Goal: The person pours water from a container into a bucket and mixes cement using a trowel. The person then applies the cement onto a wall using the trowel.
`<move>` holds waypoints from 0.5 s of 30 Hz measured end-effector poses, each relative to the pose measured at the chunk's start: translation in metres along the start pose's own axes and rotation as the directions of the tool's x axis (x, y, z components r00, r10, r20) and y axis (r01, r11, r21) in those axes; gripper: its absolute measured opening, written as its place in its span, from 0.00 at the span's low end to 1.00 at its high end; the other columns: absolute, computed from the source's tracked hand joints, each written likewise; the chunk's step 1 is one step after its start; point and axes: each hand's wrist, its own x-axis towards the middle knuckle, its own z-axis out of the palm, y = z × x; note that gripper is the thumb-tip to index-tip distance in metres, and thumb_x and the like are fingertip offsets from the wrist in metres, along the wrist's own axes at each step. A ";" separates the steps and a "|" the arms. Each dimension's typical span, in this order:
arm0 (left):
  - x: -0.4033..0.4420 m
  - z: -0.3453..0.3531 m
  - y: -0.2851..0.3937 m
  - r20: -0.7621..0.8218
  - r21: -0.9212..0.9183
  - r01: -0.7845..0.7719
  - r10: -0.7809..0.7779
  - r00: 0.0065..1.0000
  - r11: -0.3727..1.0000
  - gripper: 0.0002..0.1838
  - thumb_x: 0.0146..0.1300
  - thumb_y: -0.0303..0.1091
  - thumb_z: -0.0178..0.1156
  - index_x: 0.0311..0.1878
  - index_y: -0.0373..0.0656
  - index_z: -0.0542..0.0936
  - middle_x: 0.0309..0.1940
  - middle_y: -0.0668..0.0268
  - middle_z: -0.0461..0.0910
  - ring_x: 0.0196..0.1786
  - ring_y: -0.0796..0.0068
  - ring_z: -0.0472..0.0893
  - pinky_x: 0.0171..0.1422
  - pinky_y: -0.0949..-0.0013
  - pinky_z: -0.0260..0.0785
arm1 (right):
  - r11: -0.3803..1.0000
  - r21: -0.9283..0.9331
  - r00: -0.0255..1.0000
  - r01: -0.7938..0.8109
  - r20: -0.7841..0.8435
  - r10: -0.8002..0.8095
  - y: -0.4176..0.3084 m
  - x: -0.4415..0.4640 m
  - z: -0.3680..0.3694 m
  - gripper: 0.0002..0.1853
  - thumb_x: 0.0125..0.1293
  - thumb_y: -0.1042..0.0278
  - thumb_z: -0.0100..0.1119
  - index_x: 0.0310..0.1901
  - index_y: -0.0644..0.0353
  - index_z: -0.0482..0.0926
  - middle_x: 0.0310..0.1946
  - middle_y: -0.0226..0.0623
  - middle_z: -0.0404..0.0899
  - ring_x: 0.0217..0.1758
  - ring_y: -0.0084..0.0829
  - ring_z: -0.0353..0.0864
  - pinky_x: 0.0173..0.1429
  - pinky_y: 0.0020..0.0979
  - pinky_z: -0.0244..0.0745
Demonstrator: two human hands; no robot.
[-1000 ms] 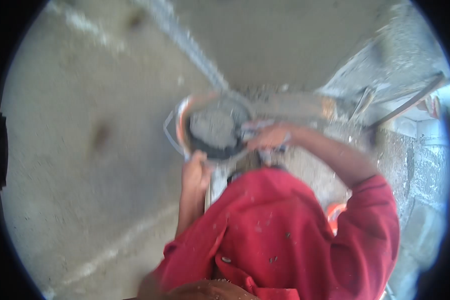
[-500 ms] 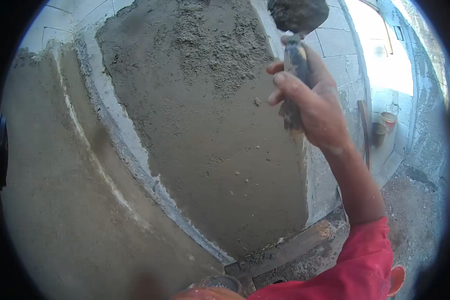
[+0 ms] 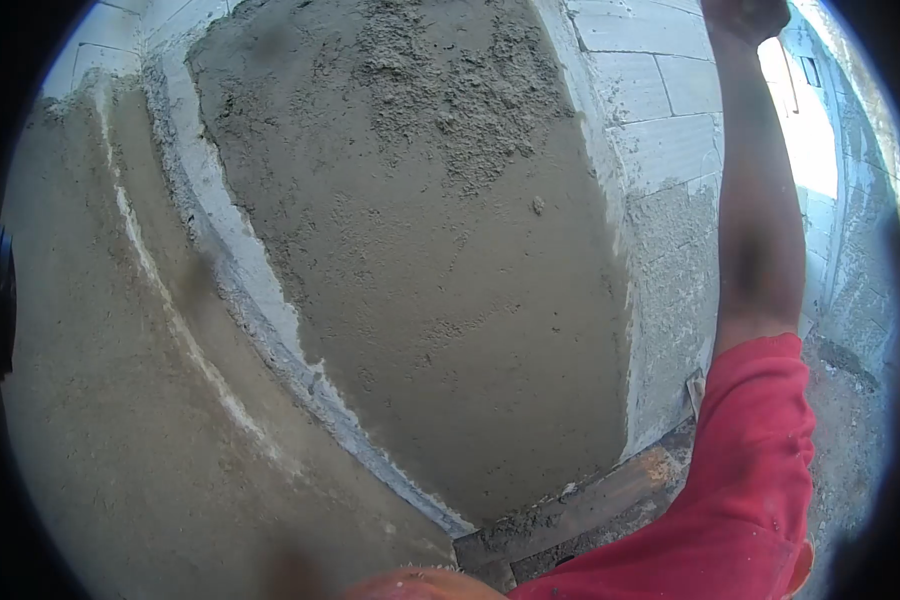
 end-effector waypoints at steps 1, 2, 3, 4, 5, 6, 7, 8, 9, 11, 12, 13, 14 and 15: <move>-0.001 0.001 0.001 -0.001 -0.010 0.007 -0.007 1.000 1.000 0.24 0.59 0.23 0.53 0.60 0.35 0.69 0.49 0.56 0.76 0.48 0.52 0.82 0.51 0.38 0.82 | 0.982 0.179 0.998 -0.064 -0.018 0.068 -0.006 -0.034 0.047 0.35 0.74 0.66 0.59 0.75 0.70 0.56 0.55 0.62 0.79 0.48 0.48 0.88 0.48 0.40 0.86; -0.001 0.003 0.003 -0.003 -0.014 0.012 -0.013 1.000 1.000 0.23 0.59 0.23 0.53 0.60 0.35 0.69 0.49 0.56 0.76 0.47 0.52 0.82 0.51 0.37 0.82 | 0.929 0.351 0.991 -0.115 -0.026 0.132 -0.008 -0.074 0.098 0.34 0.70 0.68 0.64 0.75 0.58 0.62 0.46 0.53 0.86 0.39 0.51 0.89 0.41 0.45 0.82; -0.001 0.004 0.003 0.001 -0.025 0.018 -0.017 1.000 1.000 0.23 0.59 0.23 0.53 0.60 0.34 0.69 0.49 0.56 0.76 0.47 0.52 0.83 0.51 0.37 0.82 | 0.993 0.110 0.967 -0.037 0.256 0.007 -0.027 -0.113 0.122 0.19 0.71 0.67 0.60 0.62 0.46 0.74 0.37 0.45 0.88 0.39 0.43 0.90 0.42 0.43 0.83; -0.002 0.004 0.001 -0.002 -0.039 0.026 -0.026 1.000 0.999 0.23 0.58 0.22 0.53 0.60 0.34 0.69 0.49 0.56 0.76 0.47 0.52 0.83 0.50 0.37 0.83 | 0.978 0.181 0.780 -0.102 0.625 -0.035 -0.049 -0.151 0.125 0.23 0.67 0.70 0.57 0.64 0.41 0.73 0.41 0.52 0.87 0.46 0.57 0.88 0.50 0.53 0.82; -0.001 0.002 0.003 -0.001 -0.049 0.021 -0.021 1.000 0.999 0.23 0.58 0.22 0.53 0.59 0.34 0.70 0.48 0.56 0.77 0.46 0.52 0.83 0.50 0.37 0.83 | 0.978 0.192 0.414 0.084 0.886 -0.209 -0.053 -0.190 0.132 0.21 0.69 0.64 0.57 0.63 0.43 0.73 0.48 0.50 0.87 0.50 0.54 0.88 0.51 0.52 0.82; 0.000 -0.001 0.003 0.000 -0.062 0.015 -0.015 1.000 0.998 0.23 0.58 0.22 0.53 0.59 0.34 0.70 0.48 0.56 0.77 0.46 0.51 0.83 0.50 0.37 0.83 | 0.924 0.338 0.098 0.180 0.928 -0.358 -0.066 -0.230 0.080 0.23 0.67 0.67 0.58 0.64 0.43 0.72 0.47 0.47 0.87 0.52 0.53 0.87 0.53 0.51 0.82; 0.002 -0.003 0.001 0.004 -0.082 0.014 -0.014 1.000 0.997 0.23 0.58 0.22 0.53 0.59 0.34 0.70 0.48 0.55 0.77 0.46 0.51 0.84 0.49 0.36 0.83 | 0.903 0.425 -0.133 0.066 0.901 -0.414 -0.069 -0.278 0.021 0.24 0.65 0.69 0.60 0.63 0.44 0.73 0.45 0.47 0.87 0.51 0.53 0.87 0.53 0.51 0.82; 0.006 -0.007 -0.003 0.008 -0.114 0.012 -0.011 1.000 0.993 0.23 0.57 0.21 0.54 0.59 0.34 0.70 0.47 0.55 0.77 0.45 0.51 0.84 0.49 0.36 0.84 | 0.885 0.448 -0.230 -0.125 0.855 -0.465 -0.064 -0.318 -0.047 0.23 0.64 0.67 0.61 0.61 0.46 0.73 0.44 0.50 0.86 0.49 0.55 0.86 0.52 0.51 0.81; 0.009 -0.012 -0.007 0.026 -0.155 0.008 -0.004 1.000 0.988 0.23 0.57 0.21 0.54 0.58 0.33 0.70 0.47 0.55 0.78 0.45 0.51 0.84 0.49 0.36 0.84 | 0.809 0.469 -0.296 -0.353 0.765 -0.573 -0.047 -0.360 -0.103 0.24 0.62 0.65 0.63 0.60 0.49 0.72 0.44 0.52 0.84 0.48 0.58 0.85 0.51 0.52 0.80; 0.014 -0.028 -0.022 0.068 -0.303 -0.007 0.029 0.997 0.953 0.23 0.57 0.20 0.54 0.58 0.33 0.71 0.46 0.55 0.78 0.44 0.51 0.85 0.48 0.35 0.84 | 0.718 0.411 -0.407 -0.561 0.618 -0.672 -0.037 -0.398 -0.201 0.22 0.63 0.63 0.65 0.58 0.51 0.73 0.41 0.53 0.84 0.47 0.60 0.85 0.50 0.54 0.79; 0.007 -0.028 -0.025 0.085 -0.366 -0.015 0.050 0.995 0.931 0.23 0.56 0.20 0.54 0.57 0.33 0.71 0.46 0.55 0.78 0.44 0.50 0.85 0.48 0.35 0.85 | 0.688 0.389 -0.467 -0.613 0.524 -0.712 -0.031 -0.414 -0.245 0.21 0.64 0.61 0.66 0.58 0.51 0.74 0.40 0.52 0.84 0.47 0.59 0.85 0.49 0.54 0.79; -0.030 0.005 -0.017 0.042 -0.352 -0.126 0.151 0.988 0.928 0.22 0.58 0.21 0.54 0.58 0.32 0.71 0.47 0.54 0.78 0.44 0.51 0.86 0.48 0.36 0.85 | 0.659 0.349 -0.517 -0.666 0.421 -0.745 -0.024 -0.424 -0.290 0.21 0.65 0.60 0.67 0.57 0.51 0.74 0.40 0.51 0.85 0.46 0.58 0.86 0.49 0.53 0.80; -0.005 -0.016 -0.021 0.055 -0.296 -0.112 0.134 0.989 0.949 0.23 0.59 0.20 0.54 0.60 0.32 0.70 0.54 0.51 0.77 0.49 0.50 0.86 0.49 0.38 0.85 | 0.633 0.515 -0.544 -0.578 0.335 -0.769 -0.018 -0.429 -0.321 0.20 0.66 0.58 0.67 0.57 0.50 0.76 0.38 0.49 0.85 0.46 0.56 0.87 0.48 0.52 0.81; -0.044 0.015 -0.012 0.023 -0.210 -0.210 0.220 0.975 0.955 0.25 0.59 0.19 0.54 0.63 0.34 0.69 0.52 0.53 0.77 0.47 0.54 0.86 0.48 0.42 0.86 | 0.556 0.664 -0.568 -0.500 0.233 -0.789 -0.018 -0.431 -0.338 0.19 0.68 0.57 0.67 0.57 0.49 0.77 0.37 0.47 0.86 0.46 0.53 0.88 0.48 0.51 0.82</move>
